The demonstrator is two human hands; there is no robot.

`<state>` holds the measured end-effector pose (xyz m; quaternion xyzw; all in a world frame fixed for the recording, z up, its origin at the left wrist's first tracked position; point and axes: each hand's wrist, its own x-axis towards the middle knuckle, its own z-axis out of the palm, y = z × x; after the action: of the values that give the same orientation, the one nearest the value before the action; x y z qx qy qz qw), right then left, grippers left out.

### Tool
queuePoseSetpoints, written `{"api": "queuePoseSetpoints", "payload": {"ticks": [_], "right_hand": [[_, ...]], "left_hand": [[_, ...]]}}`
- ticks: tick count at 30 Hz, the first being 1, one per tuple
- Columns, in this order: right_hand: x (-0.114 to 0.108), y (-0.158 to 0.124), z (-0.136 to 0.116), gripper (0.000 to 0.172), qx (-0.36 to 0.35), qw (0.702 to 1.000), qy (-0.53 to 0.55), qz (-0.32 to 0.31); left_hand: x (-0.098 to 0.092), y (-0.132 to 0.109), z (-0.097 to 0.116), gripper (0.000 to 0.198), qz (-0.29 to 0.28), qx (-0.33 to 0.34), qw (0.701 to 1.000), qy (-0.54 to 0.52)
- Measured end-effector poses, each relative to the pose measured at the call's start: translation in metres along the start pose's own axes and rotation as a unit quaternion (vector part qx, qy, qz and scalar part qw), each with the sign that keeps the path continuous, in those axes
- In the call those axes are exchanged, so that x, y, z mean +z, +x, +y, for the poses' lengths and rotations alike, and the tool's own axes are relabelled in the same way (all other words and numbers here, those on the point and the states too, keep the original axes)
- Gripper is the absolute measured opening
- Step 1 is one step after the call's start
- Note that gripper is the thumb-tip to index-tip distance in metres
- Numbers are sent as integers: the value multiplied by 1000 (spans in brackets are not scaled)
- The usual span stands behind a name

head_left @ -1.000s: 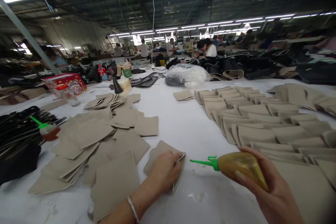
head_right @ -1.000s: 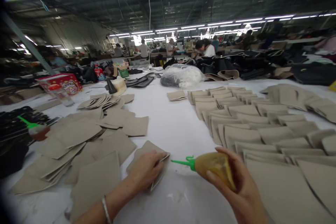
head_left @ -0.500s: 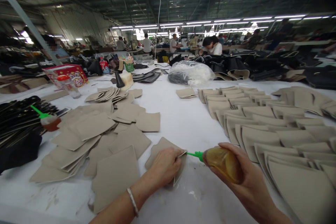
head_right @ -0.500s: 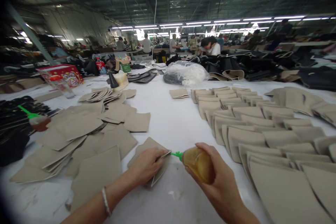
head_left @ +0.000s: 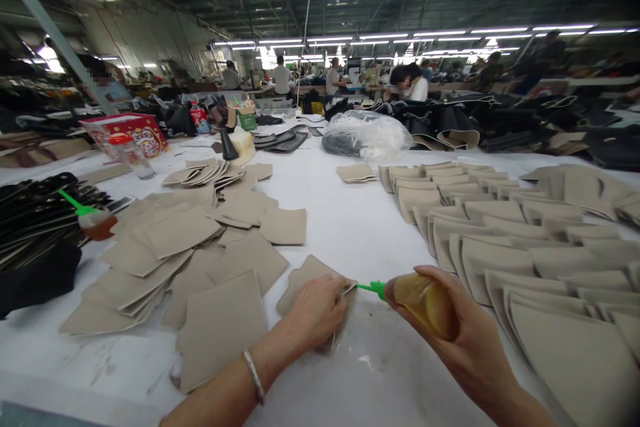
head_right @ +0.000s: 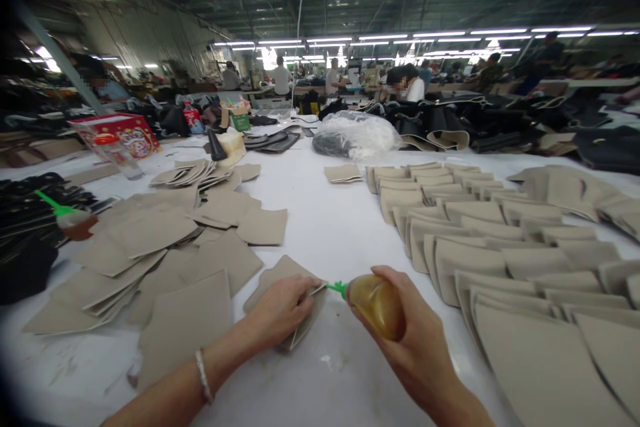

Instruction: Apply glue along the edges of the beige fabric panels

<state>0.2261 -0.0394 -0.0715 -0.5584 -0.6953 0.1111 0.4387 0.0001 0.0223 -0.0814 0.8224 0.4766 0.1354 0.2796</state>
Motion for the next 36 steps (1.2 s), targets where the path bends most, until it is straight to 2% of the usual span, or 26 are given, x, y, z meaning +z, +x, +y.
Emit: {"api": "queuePoseSetpoints", "payload": {"ticks": [5, 11, 16, 20, 27, 31, 36], "right_hand": [[-2, -1, -2, 42, 9, 1000, 4, -16], [-1, -1, -6, 43, 22, 1000, -3, 13], [-1, -2, -9, 41, 48, 999, -1, 12], [-1, -4, -7, 43, 59, 998, 0, 27], [-2, -8, -4, 43, 66, 998, 15, 6], [-2, -7, -2, 45, 79, 996, 12, 26], [-4, -11, -1, 44, 89, 994, 52, -22]], "left_hand": [[1, -1, 2, 39, 0, 3, 1000, 16], [0, -2, 5, 36, -4, -3, 999, 46], [0, -2, 7, 35, -7, -7, 999, 47], [1, -2, 6, 34, -4, 1, 999, 47], [0, -3, 6, 29, -9, -1, 998, 63], [-2, -2, 7, 32, -14, 1, 998, 59], [-4, -2, 6, 33, -27, 5, 998, 64]]}}
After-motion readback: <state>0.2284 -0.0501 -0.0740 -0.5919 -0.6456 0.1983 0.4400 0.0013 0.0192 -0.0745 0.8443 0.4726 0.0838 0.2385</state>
